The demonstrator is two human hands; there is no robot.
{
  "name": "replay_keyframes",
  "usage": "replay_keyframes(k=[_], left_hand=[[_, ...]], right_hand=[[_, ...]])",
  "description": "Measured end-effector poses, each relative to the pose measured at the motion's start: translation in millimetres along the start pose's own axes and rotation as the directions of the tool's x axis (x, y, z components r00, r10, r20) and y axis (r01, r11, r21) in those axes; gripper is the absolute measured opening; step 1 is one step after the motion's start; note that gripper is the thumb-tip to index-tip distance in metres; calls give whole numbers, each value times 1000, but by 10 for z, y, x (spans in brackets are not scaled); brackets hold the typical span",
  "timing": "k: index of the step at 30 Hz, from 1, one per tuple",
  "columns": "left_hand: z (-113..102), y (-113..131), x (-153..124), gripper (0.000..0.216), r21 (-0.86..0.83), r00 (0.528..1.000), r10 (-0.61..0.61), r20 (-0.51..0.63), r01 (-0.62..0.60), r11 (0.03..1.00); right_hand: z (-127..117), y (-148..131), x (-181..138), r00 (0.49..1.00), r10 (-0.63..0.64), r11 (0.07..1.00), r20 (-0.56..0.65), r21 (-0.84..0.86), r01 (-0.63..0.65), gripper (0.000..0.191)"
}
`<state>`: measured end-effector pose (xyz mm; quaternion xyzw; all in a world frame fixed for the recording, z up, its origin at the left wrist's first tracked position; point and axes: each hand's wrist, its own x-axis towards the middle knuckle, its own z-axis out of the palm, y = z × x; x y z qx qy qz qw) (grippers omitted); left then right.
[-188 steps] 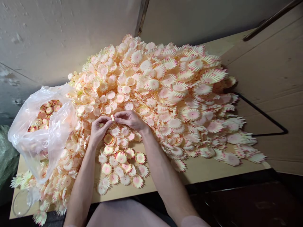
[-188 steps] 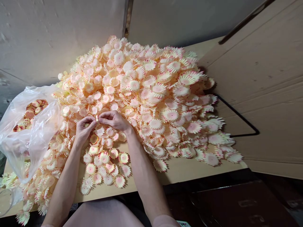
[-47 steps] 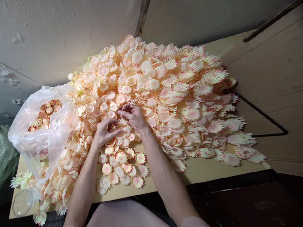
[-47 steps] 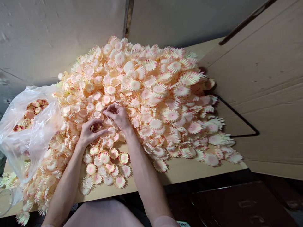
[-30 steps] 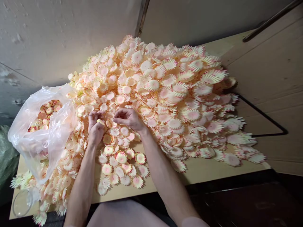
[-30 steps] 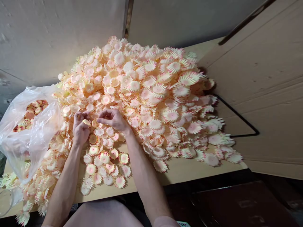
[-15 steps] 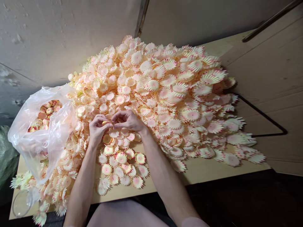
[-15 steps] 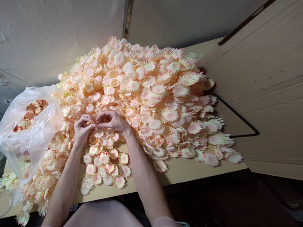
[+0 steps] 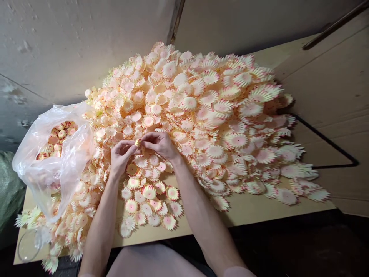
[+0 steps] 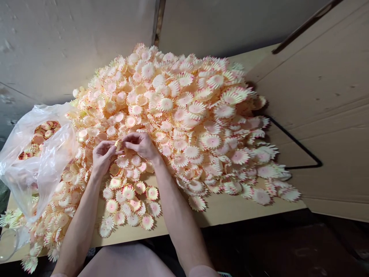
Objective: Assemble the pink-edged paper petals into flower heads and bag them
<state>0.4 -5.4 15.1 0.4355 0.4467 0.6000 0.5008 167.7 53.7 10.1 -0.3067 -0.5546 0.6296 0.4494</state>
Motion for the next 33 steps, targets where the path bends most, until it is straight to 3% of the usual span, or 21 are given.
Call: replay_keyframes(k=[6,12,18,29,33], left_hand=[[37,32,-7,31,10,997,76,-8,-76,997],[11,0,9,30,59,997,70,42,-72,996],[17,15,-2,32,101,999,46,28,-49,994],[47,49,-18,34,26,998,30,62,-31,999],[98,48,-36,31,87,1000,4,-16,-2,996]], right_hand=[[26,-56,-8,997,-43,999,-57,-16,43,22],[46,-124,-33,987,77,995,142,48,-85,25],[27,-73,-22,985,107,991,136,72,-117,25],[5,-65,-34,983,120,988,142,75,-132,19],[6,-57,-30,987,118,993,106,18,-120,13]])
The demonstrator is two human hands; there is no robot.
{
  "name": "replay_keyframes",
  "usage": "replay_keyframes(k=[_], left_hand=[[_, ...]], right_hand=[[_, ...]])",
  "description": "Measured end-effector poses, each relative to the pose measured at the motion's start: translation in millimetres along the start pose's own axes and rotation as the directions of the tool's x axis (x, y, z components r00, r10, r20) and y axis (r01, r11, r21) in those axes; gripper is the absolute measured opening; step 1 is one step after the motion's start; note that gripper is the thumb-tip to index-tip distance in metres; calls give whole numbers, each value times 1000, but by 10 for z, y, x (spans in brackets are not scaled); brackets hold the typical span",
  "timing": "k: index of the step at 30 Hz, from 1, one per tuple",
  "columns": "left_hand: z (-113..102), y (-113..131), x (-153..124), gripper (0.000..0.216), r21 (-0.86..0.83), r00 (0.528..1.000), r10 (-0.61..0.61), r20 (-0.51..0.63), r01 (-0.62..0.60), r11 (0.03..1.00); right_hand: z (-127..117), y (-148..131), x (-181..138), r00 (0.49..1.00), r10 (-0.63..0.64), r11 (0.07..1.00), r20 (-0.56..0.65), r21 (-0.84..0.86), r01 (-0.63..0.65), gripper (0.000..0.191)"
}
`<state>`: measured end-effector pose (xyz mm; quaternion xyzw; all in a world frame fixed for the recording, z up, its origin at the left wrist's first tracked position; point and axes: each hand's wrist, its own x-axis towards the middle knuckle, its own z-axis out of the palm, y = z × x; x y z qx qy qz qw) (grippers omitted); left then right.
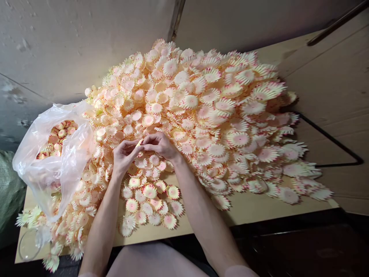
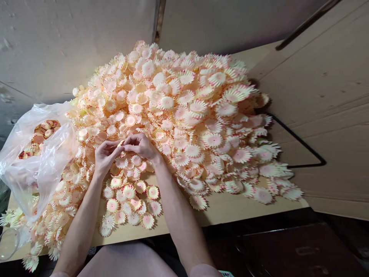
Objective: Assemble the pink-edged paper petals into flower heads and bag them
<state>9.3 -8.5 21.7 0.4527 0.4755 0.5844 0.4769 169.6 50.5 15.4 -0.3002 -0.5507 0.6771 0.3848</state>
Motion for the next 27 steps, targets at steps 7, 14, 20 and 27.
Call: replay_keyframes(k=[7,14,20,27], left_hand=[[-60,-79,23,30,-43,997,-63,-50,61,997],[-17,-112,16,29,142,997,54,-61,-45,989],[-8,-131,4,24,292,978,207,-29,-190,937],[-38,-116,3,26,332,982,170,-80,-135,933]], right_hand=[[-8,-7,10,999,-30,999,-29,-14,29,13],[0,-20,5,996,-74,995,-41,-75,71,17],[49,-42,0,993,-118,966,5,-230,116,30],[3,-27,4,996,-56,988,70,-137,65,30]])
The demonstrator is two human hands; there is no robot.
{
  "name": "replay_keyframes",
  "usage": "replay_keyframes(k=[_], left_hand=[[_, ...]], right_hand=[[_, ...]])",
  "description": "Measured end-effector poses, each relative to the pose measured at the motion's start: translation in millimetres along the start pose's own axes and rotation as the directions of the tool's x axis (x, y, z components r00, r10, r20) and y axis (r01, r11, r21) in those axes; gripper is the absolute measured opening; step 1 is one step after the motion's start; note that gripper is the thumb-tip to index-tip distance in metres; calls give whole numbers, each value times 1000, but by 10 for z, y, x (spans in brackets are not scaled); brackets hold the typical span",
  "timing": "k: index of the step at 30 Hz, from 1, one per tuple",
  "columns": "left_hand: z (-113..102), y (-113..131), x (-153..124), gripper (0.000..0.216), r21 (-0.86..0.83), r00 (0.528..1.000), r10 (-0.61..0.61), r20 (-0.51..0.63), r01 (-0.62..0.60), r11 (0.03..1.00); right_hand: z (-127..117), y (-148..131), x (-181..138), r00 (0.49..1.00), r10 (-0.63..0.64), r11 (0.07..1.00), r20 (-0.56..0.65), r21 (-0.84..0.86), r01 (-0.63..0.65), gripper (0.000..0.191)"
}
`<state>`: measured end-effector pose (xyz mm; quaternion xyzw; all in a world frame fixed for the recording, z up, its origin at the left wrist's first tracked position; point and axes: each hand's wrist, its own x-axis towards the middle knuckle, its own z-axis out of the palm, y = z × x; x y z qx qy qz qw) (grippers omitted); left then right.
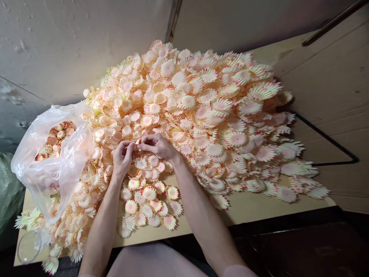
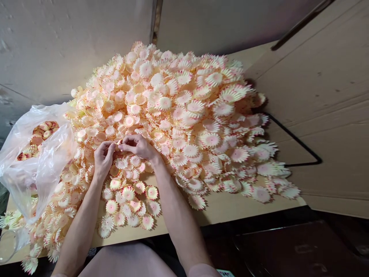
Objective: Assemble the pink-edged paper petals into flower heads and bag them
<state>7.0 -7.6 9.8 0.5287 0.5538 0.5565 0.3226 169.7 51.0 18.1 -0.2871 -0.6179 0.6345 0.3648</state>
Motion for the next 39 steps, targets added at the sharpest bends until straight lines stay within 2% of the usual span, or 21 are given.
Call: replay_keyframes(k=[3,7,9,12,15,20,22,25,29,35,39], left_hand=[[-9,-20,4,31,-68,995,-96,11,97,993],[-14,-1,59,38,-373,969,-247,2,230,899],[-21,29,96,43,-522,955,-292,-48,225,822],[-30,66,118,38,-576,949,-312,-47,230,785],[-33,79,110,32,-589,944,-331,18,277,759],[-54,82,121,21,-591,943,-324,72,302,748],[-60,79,120,19,-565,953,-286,101,291,772],[-62,60,92,29,-462,965,-232,125,263,847],[-66,4,40,34,-354,960,-212,185,266,897],[-62,-27,30,28,-267,982,-156,104,178,947],[-60,-5,41,32,-300,986,-149,73,164,940]], right_hand=[[3,-13,-10,1000,12,1000,27,26,-13,29],[-13,-64,-46,999,3,994,32,109,-7,28],[-29,-94,-65,1000,-20,988,16,152,17,30],[-40,-112,-64,995,-75,974,-64,208,87,37],[-27,-82,-36,992,-80,972,-98,212,99,34],[0,-15,-7,995,7,991,-102,135,7,39],[8,-24,-10,996,-22,993,-82,112,31,37],[18,-56,-15,995,-91,994,-29,61,92,32],[9,-47,-3,992,-124,992,22,-9,124,26],[6,-19,4,996,-94,996,-10,-15,94,29],[15,-13,4,997,-76,997,-27,0,76,29]])
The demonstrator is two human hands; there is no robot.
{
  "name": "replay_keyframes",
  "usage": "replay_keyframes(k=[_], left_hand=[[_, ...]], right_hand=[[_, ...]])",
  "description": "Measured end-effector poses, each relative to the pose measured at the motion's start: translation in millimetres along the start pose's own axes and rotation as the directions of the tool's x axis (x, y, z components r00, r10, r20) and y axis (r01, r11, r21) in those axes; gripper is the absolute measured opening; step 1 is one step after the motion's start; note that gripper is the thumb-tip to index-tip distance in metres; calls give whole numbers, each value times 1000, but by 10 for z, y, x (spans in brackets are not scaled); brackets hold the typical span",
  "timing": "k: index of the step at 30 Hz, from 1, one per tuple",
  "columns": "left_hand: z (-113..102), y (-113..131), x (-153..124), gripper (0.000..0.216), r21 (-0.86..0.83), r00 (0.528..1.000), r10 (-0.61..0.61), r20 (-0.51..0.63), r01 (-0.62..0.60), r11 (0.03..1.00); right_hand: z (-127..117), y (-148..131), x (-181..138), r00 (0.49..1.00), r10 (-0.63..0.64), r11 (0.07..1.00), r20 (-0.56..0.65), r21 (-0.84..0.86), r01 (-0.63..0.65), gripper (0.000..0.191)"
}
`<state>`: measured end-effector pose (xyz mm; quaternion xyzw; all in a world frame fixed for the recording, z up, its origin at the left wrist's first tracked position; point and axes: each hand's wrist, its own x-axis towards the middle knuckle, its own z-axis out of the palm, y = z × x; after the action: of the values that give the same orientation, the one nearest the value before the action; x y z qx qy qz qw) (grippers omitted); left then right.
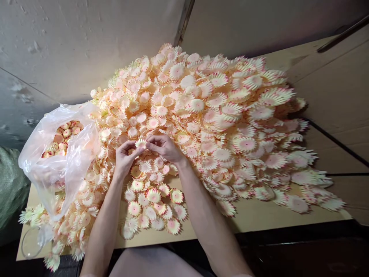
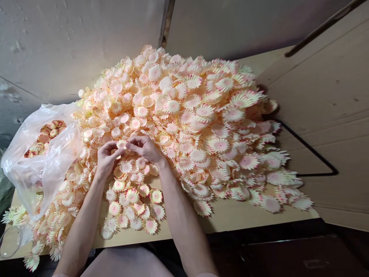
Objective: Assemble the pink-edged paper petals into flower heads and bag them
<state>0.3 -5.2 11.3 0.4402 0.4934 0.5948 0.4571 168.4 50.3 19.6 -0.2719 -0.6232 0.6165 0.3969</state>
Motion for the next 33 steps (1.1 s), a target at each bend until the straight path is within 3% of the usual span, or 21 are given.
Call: replay_keyframes(k=[5,17,24,33], left_hand=[[8,24,-15,28,25,1000,-19,11,19,999],[39,100,-44,39,201,999,11,48,-21,979],[35,53,-12,30,69,998,53,-35,-50,996],[55,87,-40,37,240,994,114,-1,-110,964]], right_hand=[[-7,-5,-8,1000,12,998,13,-54,-12,31],[37,-17,-18,994,113,989,-7,101,-111,32],[37,-30,-30,987,161,977,31,138,-164,32],[47,0,-6,985,152,973,76,166,-163,30]])
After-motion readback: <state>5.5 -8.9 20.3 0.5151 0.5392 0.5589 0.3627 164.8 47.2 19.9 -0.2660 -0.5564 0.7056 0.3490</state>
